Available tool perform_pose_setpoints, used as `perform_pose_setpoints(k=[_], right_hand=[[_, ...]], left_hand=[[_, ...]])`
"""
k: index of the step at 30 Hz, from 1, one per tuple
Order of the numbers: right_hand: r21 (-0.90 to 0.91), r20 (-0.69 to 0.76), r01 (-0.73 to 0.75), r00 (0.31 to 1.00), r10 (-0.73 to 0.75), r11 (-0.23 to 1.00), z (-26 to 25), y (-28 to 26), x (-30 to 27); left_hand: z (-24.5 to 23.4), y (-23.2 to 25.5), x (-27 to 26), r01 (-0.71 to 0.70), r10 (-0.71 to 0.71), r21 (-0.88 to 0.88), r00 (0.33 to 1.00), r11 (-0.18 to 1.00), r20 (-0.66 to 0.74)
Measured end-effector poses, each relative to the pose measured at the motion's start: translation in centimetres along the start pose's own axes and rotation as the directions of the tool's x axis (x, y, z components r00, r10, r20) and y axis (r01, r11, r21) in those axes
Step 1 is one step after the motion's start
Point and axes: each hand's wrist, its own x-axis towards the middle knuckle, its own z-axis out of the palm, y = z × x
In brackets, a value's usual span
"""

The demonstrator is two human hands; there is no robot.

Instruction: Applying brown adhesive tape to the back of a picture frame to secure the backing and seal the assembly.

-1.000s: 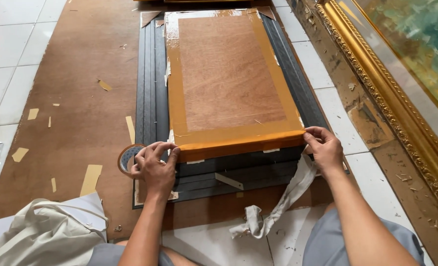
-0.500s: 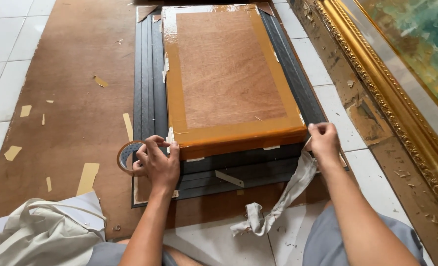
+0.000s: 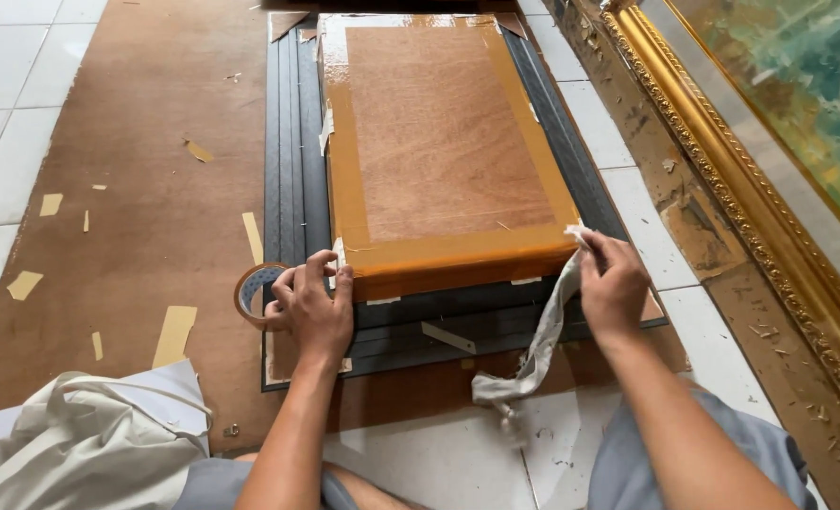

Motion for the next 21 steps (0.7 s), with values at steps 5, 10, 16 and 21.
perform_pose_setpoints(k=[5,10,16,21], right_hand=[[-0.445,0.133,0.163,0.984,-0.115,0.881,2.3,-6.3,-4.2],[-0.342,0.247,0.559,0.829,-0.501,0.756,6.7,-15.5,-9.3],[-0.089,0.339,0.746,0.645,-0.685,0.659,9.1,-20.7,-9.3],[-0.391,0.243,0.776,0.606,-0.758,0.495,6.2,-9.3,-2.4]], left_hand=[[-0.2,0.2,0.1,-0.002,0.002,-0.002,1.000,1.000,0.002],[-0.2,0.1,0.3,0.017,-0.017,0.016,1.000,1.000,0.026],[-0.1,-0.3,0.3,0.020,-0.020,-0.001,0.999,1.000,0.039],[-0.4,0.1,0.2,0.018,-0.017,-0.030,0.999,0.999,0.042]])
